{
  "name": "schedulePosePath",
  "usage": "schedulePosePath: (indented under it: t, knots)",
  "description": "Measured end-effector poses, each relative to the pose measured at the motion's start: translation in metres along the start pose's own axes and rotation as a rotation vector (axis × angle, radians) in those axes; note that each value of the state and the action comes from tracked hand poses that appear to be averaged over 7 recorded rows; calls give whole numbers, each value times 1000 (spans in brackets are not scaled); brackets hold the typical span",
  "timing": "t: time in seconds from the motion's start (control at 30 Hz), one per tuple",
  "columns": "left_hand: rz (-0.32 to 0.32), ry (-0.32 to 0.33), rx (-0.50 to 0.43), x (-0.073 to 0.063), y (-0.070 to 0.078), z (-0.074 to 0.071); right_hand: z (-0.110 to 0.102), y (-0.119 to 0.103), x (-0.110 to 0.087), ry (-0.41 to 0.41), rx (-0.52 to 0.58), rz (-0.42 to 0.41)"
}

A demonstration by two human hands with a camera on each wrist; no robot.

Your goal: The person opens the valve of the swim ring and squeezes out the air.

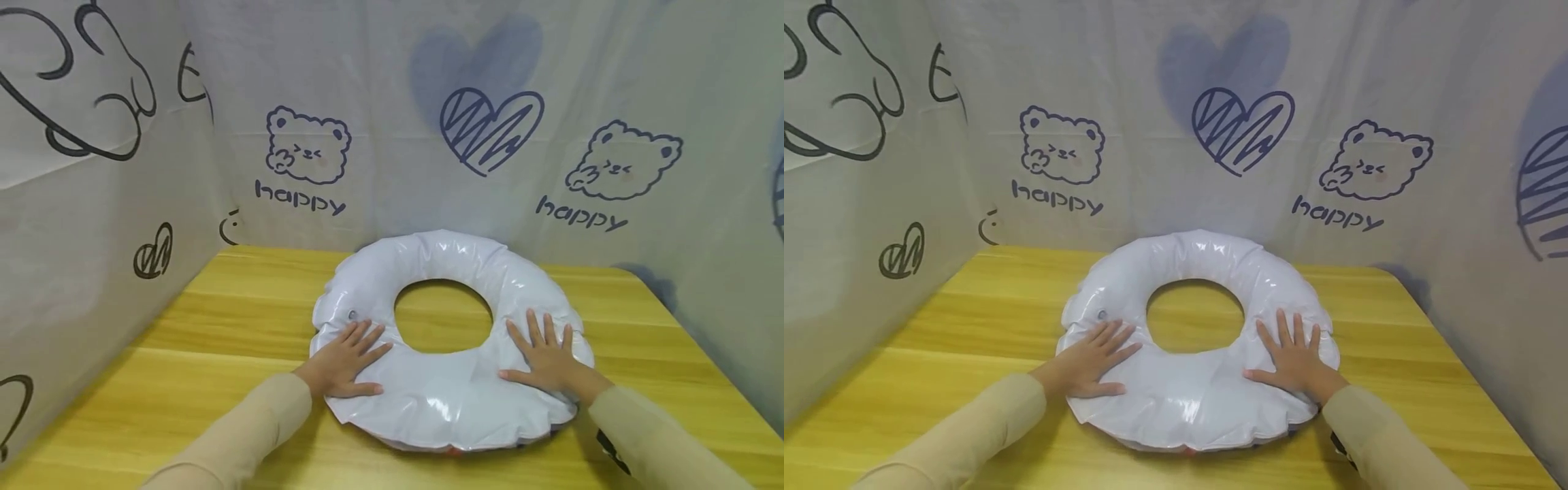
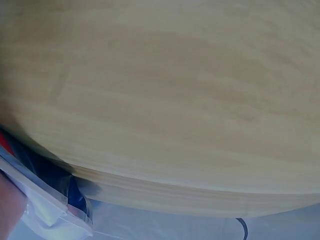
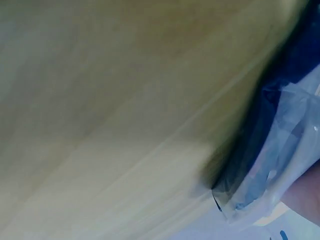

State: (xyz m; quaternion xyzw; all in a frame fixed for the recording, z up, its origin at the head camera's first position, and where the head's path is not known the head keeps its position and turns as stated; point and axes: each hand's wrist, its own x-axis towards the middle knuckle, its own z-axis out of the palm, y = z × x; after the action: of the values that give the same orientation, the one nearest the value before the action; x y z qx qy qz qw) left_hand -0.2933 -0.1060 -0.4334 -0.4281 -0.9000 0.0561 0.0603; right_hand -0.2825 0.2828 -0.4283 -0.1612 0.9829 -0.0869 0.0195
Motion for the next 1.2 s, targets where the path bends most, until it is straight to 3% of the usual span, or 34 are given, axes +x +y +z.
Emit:
schedulePosePath:
  t: [0.27, 0.83, 0.97, 1.2]
  knots:
    - [-16, -51, -4, 7, -1, -3, -3, -1, 6, -105, 63, 27]
    - [-26, -44, 11, 10, -1, -5, -17, -1, 21, -288, 111, 88]
    - [-24, -44, 6, 6, 0, -2, -14, -1, 17, -235, 101, 63]
    - [-47, -56, 8, 0, 7, -3, -10, -7, 0, -4, 15, -31]
